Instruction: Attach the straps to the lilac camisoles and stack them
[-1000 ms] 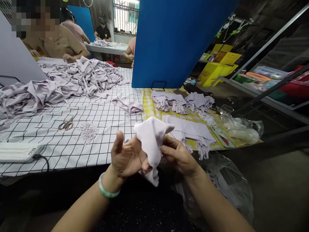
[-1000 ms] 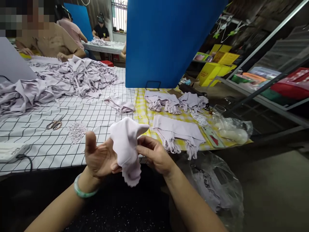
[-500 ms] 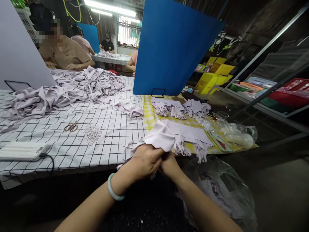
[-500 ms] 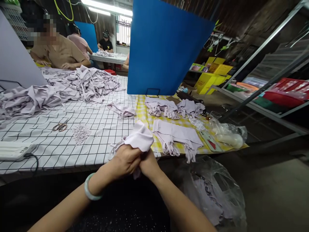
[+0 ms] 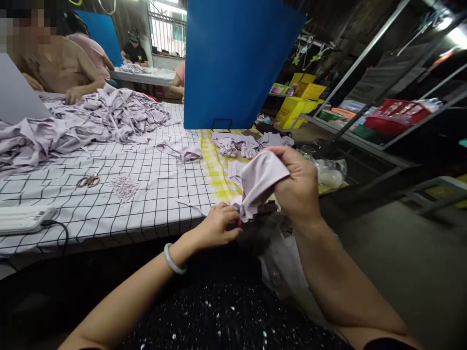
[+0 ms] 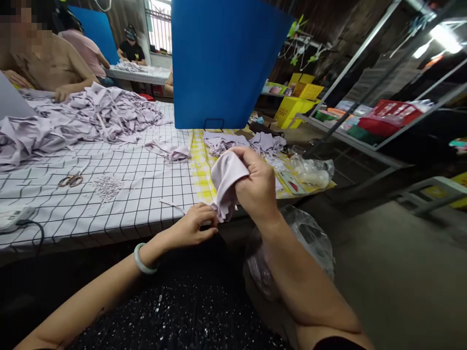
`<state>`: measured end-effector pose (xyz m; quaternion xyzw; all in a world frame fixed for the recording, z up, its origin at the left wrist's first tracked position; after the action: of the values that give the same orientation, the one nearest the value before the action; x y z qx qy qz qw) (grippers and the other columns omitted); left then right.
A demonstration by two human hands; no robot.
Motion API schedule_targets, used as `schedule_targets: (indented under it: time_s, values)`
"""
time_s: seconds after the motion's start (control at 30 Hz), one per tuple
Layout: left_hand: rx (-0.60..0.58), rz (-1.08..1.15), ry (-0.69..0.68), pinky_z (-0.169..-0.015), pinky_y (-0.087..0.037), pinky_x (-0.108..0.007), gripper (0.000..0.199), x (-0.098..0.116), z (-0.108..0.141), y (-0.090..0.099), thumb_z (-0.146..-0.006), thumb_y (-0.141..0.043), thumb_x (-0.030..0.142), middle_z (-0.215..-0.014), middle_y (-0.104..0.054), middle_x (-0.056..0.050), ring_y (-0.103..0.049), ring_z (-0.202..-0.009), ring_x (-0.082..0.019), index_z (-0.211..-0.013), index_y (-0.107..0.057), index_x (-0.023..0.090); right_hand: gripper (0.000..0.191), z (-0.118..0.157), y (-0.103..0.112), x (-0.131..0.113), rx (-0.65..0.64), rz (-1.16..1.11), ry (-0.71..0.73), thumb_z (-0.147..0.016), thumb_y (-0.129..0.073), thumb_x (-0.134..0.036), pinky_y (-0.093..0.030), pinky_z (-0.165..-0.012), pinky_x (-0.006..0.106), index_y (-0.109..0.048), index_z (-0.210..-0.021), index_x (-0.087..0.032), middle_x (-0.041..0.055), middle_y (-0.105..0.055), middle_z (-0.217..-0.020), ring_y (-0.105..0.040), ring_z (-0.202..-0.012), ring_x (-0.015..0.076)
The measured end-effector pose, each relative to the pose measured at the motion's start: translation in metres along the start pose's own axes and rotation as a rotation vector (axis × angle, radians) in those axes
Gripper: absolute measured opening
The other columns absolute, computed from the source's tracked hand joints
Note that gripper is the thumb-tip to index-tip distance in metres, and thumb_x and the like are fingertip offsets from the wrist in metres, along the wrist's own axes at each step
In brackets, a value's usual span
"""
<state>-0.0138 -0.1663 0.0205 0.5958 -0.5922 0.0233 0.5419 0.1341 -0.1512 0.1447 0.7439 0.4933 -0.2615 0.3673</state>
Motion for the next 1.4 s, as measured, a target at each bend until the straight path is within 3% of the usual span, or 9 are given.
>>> schedule_targets:
  time_s: [0.2, 0.4, 0.53, 0.63, 0.83, 1.0, 1.17, 1.3, 1.4]
  values:
    - [0.300, 0.086, -0.129, -0.097, -0.043, -0.044, 0.016, 0.038, 0.001, -0.015, -0.086, -0.063, 0.023, -0.110, -0.063, -0.012, -0.054, -0.107, -0.025, -0.100, -0.059, 0.017, 0.014, 0.019, 0.029, -0.016, 0.088, 0.098, 0.059, -0.092, -0.060, -0.039, -0.052, -0.067, 0.030, -0.067, -0.091, -0.026, 0.0020, -0.067, -0.085, -0.065, -0.082, 0.0191]
    - [-0.147, 0.555, 0.019, -0.079, -0.051, -0.037, 0.015, 0.055, -0.005, -0.029, -0.085, -0.065, 0.032, -0.088, -0.066, -0.006, -0.059, -0.082, -0.019, -0.083, -0.064, 0.017, 0.013, -0.007, 0.029, -0.009, 0.122, 0.122, 0.140, -0.089, -0.062, -0.036, -0.047, -0.063, 0.028, -0.061, -0.090, -0.023, 0.0001, -0.065, -0.082, -0.063, -0.076, 0.0165]
    - [-0.275, 0.901, 0.200, -0.077, -0.052, -0.034, 0.031, 0.042, 0.031, 0.021, -0.080, -0.074, 0.038, -0.092, -0.068, -0.006, -0.064, -0.084, -0.020, -0.102, -0.065, 0.017, 0.006, -0.027, 0.051, 0.031, 0.245, 0.200, 0.093, -0.079, -0.062, -0.025, -0.044, -0.058, 0.026, -0.057, -0.082, -0.022, -0.0003, -0.064, -0.074, -0.060, -0.067, 0.0155]
    - [-0.303, 0.814, 0.263, -0.076, -0.052, -0.031, 0.029, 0.035, 0.064, 0.071, -0.077, -0.078, 0.033, -0.092, -0.069, -0.007, -0.065, -0.087, -0.020, -0.097, -0.064, 0.016, 0.015, -0.026, 0.044, 0.080, 0.072, 0.189, -0.168, -0.069, -0.059, -0.018, -0.035, -0.047, 0.023, -0.056, -0.083, -0.023, -0.0026, -0.062, -0.064, -0.053, -0.053, 0.0136]
    - [0.675, -0.093, 0.848, -0.055, -0.039, -0.026, 0.015, -0.059, 0.083, 0.136, -0.076, -0.062, 0.020, -0.062, -0.056, -0.001, -0.056, -0.061, -0.016, -0.064, -0.052, 0.019, 0.021, -0.007, -0.045, 0.162, -0.320, 0.362, -0.500, -0.064, -0.054, -0.014, -0.032, -0.048, 0.024, -0.056, -0.082, -0.023, -0.0047, -0.057, -0.060, -0.047, -0.048, 0.0130]
    - [0.679, -0.466, 1.054, -0.058, -0.031, -0.030, 0.022, -0.119, 0.080, 0.143, -0.072, -0.054, 0.017, -0.052, -0.048, -0.001, -0.052, -0.063, -0.020, -0.052, -0.046, 0.021, 0.018, -0.001, -0.105, 0.181, -0.355, 0.474, -0.491, -0.061, -0.056, -0.009, -0.036, -0.059, 0.026, -0.055, -0.073, -0.022, -0.0006, -0.059, -0.066, -0.054, -0.064, 0.0172]
    - [0.869, -0.551, 0.793, -0.059, -0.032, -0.028, 0.018, -0.082, 0.081, 0.158, -0.071, -0.053, 0.022, -0.061, -0.051, -0.001, -0.045, -0.063, -0.016, -0.055, -0.044, 0.021, 0.029, -0.008, -0.085, 0.149, -0.051, 0.242, -0.215, -0.074, -0.053, -0.019, -0.047, -0.074, 0.029, -0.056, -0.103, -0.023, 0.0041, -0.067, -0.096, -0.062, -0.084, 0.0195]
    - [0.692, -0.185, 0.762, -0.054, -0.029, -0.025, 0.016, -0.083, 0.068, 0.146, -0.059, -0.056, 0.023, -0.052, -0.044, 0.002, -0.039, -0.054, -0.013, -0.048, -0.044, 0.020, 0.018, -0.010, -0.083, 0.146, -0.183, 0.091, -0.273, -0.071, -0.059, -0.029, -0.048, -0.064, 0.029, -0.055, -0.088, -0.023, 0.0016, -0.064, -0.080, -0.059, -0.071, 0.0179]
    - [0.787, 0.177, 0.847, -0.048, -0.025, -0.023, 0.016, -0.087, 0.070, 0.146, -0.060, -0.052, 0.026, -0.046, -0.038, 0.004, -0.033, -0.048, -0.010, -0.047, -0.047, 0.019, 0.023, -0.008, -0.085, 0.154, -0.254, -0.017, -0.473, -0.066, -0.059, -0.031, -0.046, -0.052, 0.026, -0.050, -0.086, -0.023, -0.0027, -0.057, -0.070, -0.054, -0.060, 0.0150]
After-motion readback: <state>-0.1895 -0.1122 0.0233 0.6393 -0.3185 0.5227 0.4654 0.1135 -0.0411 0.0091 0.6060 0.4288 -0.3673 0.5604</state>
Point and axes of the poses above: each hand's wrist, its own z-axis away from the middle knuckle, its own y-axis out of the back of the hand, x = y × z, the point moved 4 cm from there along -z, towards the middle knuckle
